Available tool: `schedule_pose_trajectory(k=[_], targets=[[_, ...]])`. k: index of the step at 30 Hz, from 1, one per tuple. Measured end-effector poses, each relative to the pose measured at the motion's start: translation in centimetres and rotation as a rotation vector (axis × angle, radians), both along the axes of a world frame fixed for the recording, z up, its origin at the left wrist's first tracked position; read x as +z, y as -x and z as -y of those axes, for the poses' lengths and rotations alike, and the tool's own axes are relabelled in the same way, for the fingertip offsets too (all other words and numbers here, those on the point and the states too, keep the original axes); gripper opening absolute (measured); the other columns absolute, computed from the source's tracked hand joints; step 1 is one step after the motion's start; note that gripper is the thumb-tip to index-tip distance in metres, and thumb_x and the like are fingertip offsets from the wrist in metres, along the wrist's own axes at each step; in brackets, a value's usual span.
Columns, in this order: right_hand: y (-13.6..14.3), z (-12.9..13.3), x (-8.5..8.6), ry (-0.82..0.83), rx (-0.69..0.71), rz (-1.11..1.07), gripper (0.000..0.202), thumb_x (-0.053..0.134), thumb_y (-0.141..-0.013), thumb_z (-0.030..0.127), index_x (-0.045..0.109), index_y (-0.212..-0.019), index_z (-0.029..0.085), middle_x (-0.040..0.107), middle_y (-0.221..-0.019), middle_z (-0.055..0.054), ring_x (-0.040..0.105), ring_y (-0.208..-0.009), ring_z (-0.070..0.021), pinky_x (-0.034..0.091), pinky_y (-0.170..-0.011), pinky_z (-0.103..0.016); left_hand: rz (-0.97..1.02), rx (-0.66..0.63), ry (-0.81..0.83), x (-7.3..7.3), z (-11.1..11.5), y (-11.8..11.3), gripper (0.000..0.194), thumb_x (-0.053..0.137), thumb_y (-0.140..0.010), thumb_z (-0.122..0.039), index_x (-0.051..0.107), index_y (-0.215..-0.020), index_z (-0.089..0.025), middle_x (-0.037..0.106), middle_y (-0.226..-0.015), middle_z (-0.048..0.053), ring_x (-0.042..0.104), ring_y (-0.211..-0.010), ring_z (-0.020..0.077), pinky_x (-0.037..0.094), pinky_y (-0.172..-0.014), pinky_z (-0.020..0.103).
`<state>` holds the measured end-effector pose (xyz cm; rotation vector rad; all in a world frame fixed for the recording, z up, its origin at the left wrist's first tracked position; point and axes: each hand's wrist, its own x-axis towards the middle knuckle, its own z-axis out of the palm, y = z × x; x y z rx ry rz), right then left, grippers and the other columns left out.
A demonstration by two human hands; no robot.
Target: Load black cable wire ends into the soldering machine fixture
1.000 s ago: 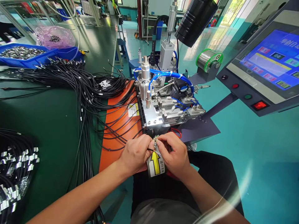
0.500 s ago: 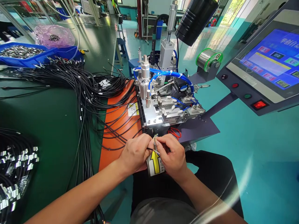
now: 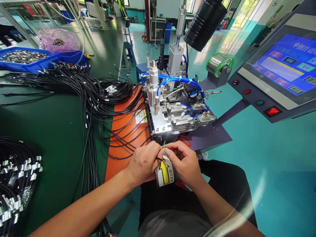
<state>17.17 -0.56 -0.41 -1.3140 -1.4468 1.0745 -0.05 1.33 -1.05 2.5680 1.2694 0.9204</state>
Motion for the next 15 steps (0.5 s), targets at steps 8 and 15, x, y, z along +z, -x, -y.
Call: schedule_pose_trajectory(k=[8, 15], targets=[[-0.6, -0.7, -0.4, 0.042, 0.046, -0.083, 0.019, 0.064, -0.087, 0.036, 0.07, -0.091, 0.019, 0.067, -0.087, -0.005, 0.061, -0.077, -0.0175, 0.05, -0.069, -0.029, -0.046, -0.011, -0.064, 0.2, -0.1, -0.1, 0.023, 0.044, -0.097, -0.023, 0.058, -0.08, -0.016, 0.05, -0.066, -0.001, 0.047, -0.059, 0.0132, 0.035, -0.054, 0.026], [-1.1, -1.2, -0.5, 0.056, 0.108, -0.114, 0.019, 0.067, -0.086, 0.037, 0.068, -0.09, 0.018, 0.064, -0.082, -0.003, 0.058, -0.073, -0.0159, 0.048, -0.066, -0.028, -0.057, -0.033, -0.069, -0.1, -0.2, -0.1, 0.022, 0.043, -0.097, -0.021, 0.058, -0.081, -0.016, 0.049, -0.065, -0.001, 0.045, -0.059, 0.0133, 0.034, -0.055, 0.027]])
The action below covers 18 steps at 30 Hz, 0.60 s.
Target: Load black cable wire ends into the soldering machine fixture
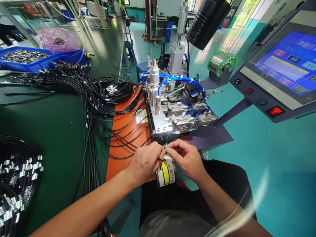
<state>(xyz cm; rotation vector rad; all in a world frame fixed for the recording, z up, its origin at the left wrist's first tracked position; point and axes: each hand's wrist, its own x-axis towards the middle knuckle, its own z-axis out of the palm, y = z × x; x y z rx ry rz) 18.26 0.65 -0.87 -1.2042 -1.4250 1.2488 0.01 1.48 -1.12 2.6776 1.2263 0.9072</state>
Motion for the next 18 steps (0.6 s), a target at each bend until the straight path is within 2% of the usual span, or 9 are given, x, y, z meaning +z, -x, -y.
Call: schedule_pose_trajectory(k=[9, 18], targets=[[-0.41, -0.76, 0.4, -0.004, 0.058, 0.03, 0.019, 0.067, -0.086, 0.037, 0.068, -0.085, 0.018, 0.064, -0.081, -0.003, 0.057, -0.072, -0.0158, 0.047, -0.066, -0.028, -0.005, -0.021, 0.01, 0.04, 0.01, 0.1, 0.02, 0.045, -0.096, -0.019, 0.058, -0.082, -0.016, 0.049, -0.067, -0.001, 0.045, -0.059, 0.0135, 0.034, -0.055, 0.028], [-0.32, -0.9, 0.3, -0.016, 0.041, 0.062, 0.018, 0.065, -0.087, 0.035, 0.066, -0.082, 0.018, 0.064, -0.079, -0.002, 0.057, -0.069, -0.015, 0.046, -0.064, -0.027, -0.003, -0.014, 0.02, -0.1, 0.01, 0.04, 0.02, 0.045, -0.097, -0.02, 0.057, -0.082, -0.016, 0.05, -0.067, -0.001, 0.047, -0.06, 0.0135, 0.034, -0.055, 0.028]])
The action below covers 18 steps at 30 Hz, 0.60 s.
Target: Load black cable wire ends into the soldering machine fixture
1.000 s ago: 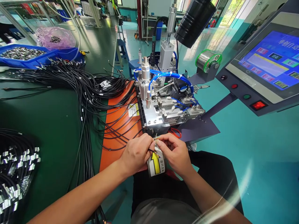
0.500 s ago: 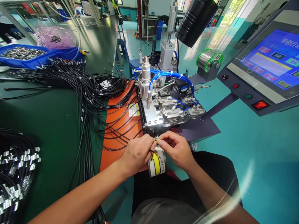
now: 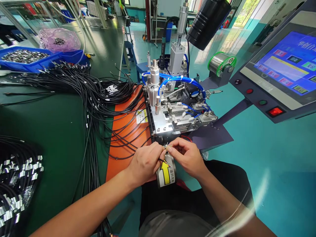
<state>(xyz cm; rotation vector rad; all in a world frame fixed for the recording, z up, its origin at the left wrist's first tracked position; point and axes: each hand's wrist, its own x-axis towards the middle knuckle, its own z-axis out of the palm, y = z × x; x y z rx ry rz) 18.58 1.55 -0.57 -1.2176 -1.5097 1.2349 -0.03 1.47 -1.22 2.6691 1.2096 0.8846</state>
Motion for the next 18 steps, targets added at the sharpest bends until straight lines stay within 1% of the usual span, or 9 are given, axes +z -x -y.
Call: schedule_pose_trajectory(k=[5, 10, 15, 16, 18], targets=[[0.3, -0.1, -0.2, -0.019, -0.018, -0.034, 0.018, 0.064, -0.088, 0.034, 0.067, -0.082, 0.017, 0.062, -0.077, -0.001, 0.055, -0.068, -0.0139, 0.044, -0.063, -0.026, 0.054, 0.008, 0.062, 0.0, -0.1, 0.0, 0.018, 0.044, -0.097, -0.02, 0.055, -0.084, -0.017, 0.053, -0.07, 0.0, 0.049, -0.063, 0.0133, 0.037, -0.058, 0.026], [1.5, 0.2, -0.5, -0.051, -0.119, -0.085, 0.018, 0.066, -0.087, 0.034, 0.066, -0.079, 0.018, 0.061, -0.077, -0.001, 0.054, -0.068, -0.0133, 0.044, -0.064, -0.026, 0.139, 0.016, 0.105, 0.1, -0.1, 0.0, 0.016, 0.044, -0.096, -0.019, 0.054, -0.083, -0.018, 0.051, -0.068, -0.001, 0.048, -0.061, 0.0124, 0.037, -0.056, 0.025], [2.8, 0.8, -1.1, -0.045, -0.261, -0.128, 0.02, 0.065, -0.087, 0.036, 0.065, -0.078, 0.018, 0.061, -0.075, 0.0, 0.055, -0.068, -0.0138, 0.045, -0.065, -0.026, 0.122, -0.049, 0.119, 0.2, -0.1, 0.1, 0.015, 0.043, -0.096, -0.019, 0.057, -0.091, -0.017, 0.056, -0.073, 0.001, 0.052, -0.066, 0.0135, 0.041, -0.06, 0.025], [2.7, 0.9, -1.1, -0.035, -0.27, -0.121, 0.02, 0.065, -0.087, 0.037, 0.065, -0.078, 0.018, 0.061, -0.075, 0.0, 0.055, -0.068, -0.014, 0.045, -0.065, -0.026, 0.114, -0.053, 0.11, 0.2, 0.0, 0.1, 0.016, 0.042, -0.096, -0.019, 0.057, -0.092, -0.017, 0.057, -0.073, 0.001, 0.052, -0.066, 0.0134, 0.041, -0.06, 0.025], [2.2, 1.0, -1.0, 0.0, -0.243, -0.112, 0.021, 0.065, -0.086, 0.038, 0.065, -0.078, 0.018, 0.061, -0.074, -0.001, 0.055, -0.067, -0.0139, 0.045, -0.064, -0.026, 0.098, -0.043, 0.089, 0.3, 0.0, 0.0, 0.016, 0.043, -0.096, -0.02, 0.059, -0.092, -0.017, 0.057, -0.072, 0.001, 0.052, -0.064, 0.0131, 0.04, -0.059, 0.025]])
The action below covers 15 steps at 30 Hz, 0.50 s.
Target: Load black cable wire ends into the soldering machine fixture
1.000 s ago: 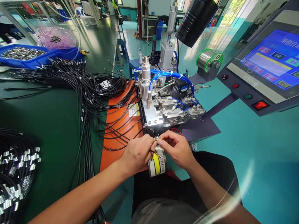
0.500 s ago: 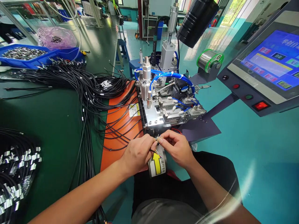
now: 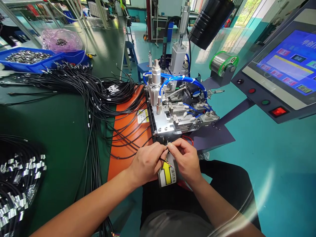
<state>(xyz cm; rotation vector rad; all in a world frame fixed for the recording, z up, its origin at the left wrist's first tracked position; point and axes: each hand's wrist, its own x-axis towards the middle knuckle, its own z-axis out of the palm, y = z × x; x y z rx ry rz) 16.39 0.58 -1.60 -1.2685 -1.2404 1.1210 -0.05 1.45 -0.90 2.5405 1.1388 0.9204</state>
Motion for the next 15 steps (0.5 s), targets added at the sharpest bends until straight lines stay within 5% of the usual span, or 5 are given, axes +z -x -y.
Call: schedule_pose_trajectory(k=[5, 15], targets=[[-2.4, -0.3, 1.0, 0.08, 0.193, -0.008, 0.019, 0.066, -0.086, 0.037, 0.066, -0.083, 0.018, 0.06, -0.075, -0.001, 0.052, -0.067, -0.0131, 0.043, -0.062, -0.025, -0.03, 0.016, -0.013, 0.0, 0.1, -0.1, 0.016, 0.047, -0.096, -0.02, 0.062, -0.092, -0.015, 0.057, -0.07, 0.001, 0.052, -0.062, 0.0133, 0.039, -0.057, 0.026], [-3.5, -1.4, 2.1, 0.155, 0.256, 0.067, 0.03, 0.061, -0.088, 0.046, 0.064, -0.084, 0.017, 0.049, -0.063, 0.003, 0.044, -0.057, -0.0109, 0.034, -0.052, -0.024, -0.077, 0.017, -0.059, -0.3, 0.0, 0.0, 0.018, 0.044, -0.095, -0.019, 0.061, -0.09, -0.016, 0.056, -0.071, 0.001, 0.051, -0.062, 0.0143, 0.037, -0.057, 0.028]])
